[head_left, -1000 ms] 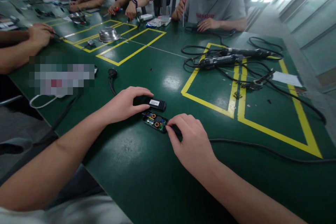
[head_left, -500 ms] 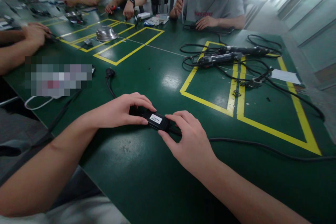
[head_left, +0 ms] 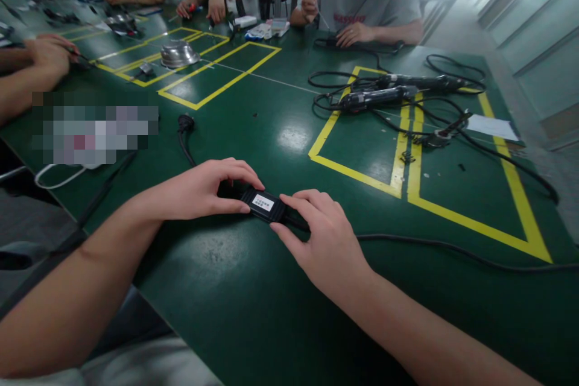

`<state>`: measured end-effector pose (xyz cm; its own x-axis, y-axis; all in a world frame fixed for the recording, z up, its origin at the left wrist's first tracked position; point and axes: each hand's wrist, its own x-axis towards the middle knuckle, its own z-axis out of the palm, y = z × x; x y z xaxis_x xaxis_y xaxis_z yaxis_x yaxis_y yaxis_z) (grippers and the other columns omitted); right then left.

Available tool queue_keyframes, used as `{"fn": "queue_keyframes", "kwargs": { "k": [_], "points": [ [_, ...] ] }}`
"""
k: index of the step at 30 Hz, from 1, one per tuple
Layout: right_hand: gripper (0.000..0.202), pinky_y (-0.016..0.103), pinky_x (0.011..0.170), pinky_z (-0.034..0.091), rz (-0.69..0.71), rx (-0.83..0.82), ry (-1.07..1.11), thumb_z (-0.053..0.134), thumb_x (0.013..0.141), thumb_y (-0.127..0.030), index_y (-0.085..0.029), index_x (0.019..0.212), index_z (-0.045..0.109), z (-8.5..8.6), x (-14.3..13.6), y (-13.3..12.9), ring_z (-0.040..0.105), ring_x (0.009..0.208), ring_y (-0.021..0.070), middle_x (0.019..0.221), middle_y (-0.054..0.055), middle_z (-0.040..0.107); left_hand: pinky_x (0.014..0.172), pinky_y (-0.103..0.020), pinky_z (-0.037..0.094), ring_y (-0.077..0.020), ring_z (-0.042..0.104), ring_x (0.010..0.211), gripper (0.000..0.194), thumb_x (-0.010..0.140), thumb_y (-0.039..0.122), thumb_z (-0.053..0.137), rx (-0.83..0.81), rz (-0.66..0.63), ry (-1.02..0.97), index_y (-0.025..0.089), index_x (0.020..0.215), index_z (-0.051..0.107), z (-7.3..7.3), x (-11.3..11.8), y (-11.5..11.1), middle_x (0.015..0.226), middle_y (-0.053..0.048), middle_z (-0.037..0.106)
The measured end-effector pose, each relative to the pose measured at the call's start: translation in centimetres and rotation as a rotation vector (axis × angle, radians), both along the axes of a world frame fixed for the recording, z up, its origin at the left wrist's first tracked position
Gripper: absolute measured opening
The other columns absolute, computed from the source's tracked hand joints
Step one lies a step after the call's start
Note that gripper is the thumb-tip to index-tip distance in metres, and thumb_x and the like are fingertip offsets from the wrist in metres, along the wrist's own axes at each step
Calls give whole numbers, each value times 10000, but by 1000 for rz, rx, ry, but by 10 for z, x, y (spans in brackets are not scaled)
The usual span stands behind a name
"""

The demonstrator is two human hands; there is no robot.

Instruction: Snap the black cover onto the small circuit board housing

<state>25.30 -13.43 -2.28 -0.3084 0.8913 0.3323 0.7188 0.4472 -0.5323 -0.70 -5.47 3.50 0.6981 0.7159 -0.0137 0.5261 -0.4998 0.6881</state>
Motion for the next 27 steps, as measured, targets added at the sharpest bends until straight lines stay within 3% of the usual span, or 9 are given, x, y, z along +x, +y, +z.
{"fn": "queue_keyframes", "kwargs": {
  "k": [8, 13, 17, 21, 24, 27],
  "points": [
    [325, 446, 861, 562, -8, 52, -92, 799, 986, -248, -195, 1302, 746, 1, -1, 0, 702, 1054, 301, 1208, 131, 759, 1024, -354, 551, -243, 726, 1142, 316, 963, 400, 804, 10, -23, -2, 250, 1240, 774, -2, 0, 0, 1224, -68, 796],
    [313, 436, 848, 556, -7, 84, -88, 773, 1007, -283, -210, 1310, 740, -4, 1, 0, 701, 1041, 303, 1188, 122, 765, 1000, -335, 550, -231, 737, 1111, 315, 961, 382, 807, -79, -5, -57, 238, 1240, 785, -7, -1, 3, 1213, -64, 805],
    [318, 456, 843, 553, -12, 79, -65, 722, 1019, -293, -200, 1322, 707, -14, 3, 0, 699, 1018, 310, 1160, 121, 765, 885, -310, 547, -212, 725, 985, 363, 933, 412, 823, -159, 41, -101, 197, 1224, 795, -11, 0, 4, 1107, -59, 810],
    [483, 469, 832, 567, -46, 78, 58, 688, 1009, -339, -189, 1458, 595, -17, 4, 4, 698, 949, 301, 1082, 108, 755, 808, -310, 524, -201, 700, 903, 348, 951, 454, 789, -109, 179, -117, 195, 1184, 783, -17, 3, 6, 1055, -47, 803],
    [347, 471, 850, 576, -40, 157, 242, 653, 1020, -343, -226, 1346, 629, -3, 3, -2, 699, 967, 295, 1109, 105, 747, 858, -333, 527, -220, 713, 968, 262, 941, 372, 802, 36, 262, -74, 213, 1146, 771, -24, 8, 7, 1103, -47, 802],
    [222, 482, 900, 590, 109, 146, 523, 579, 1065, -357, -285, 1259, 659, 17, 6, -27, 722, 1051, 309, 1142, 96, 752, 931, -355, 534, -227, 726, 1029, 203, 965, 310, 795, 82, 230, -46, 224, 1144, 756, -31, 12, 8, 1141, -45, 804]
  ]
}}
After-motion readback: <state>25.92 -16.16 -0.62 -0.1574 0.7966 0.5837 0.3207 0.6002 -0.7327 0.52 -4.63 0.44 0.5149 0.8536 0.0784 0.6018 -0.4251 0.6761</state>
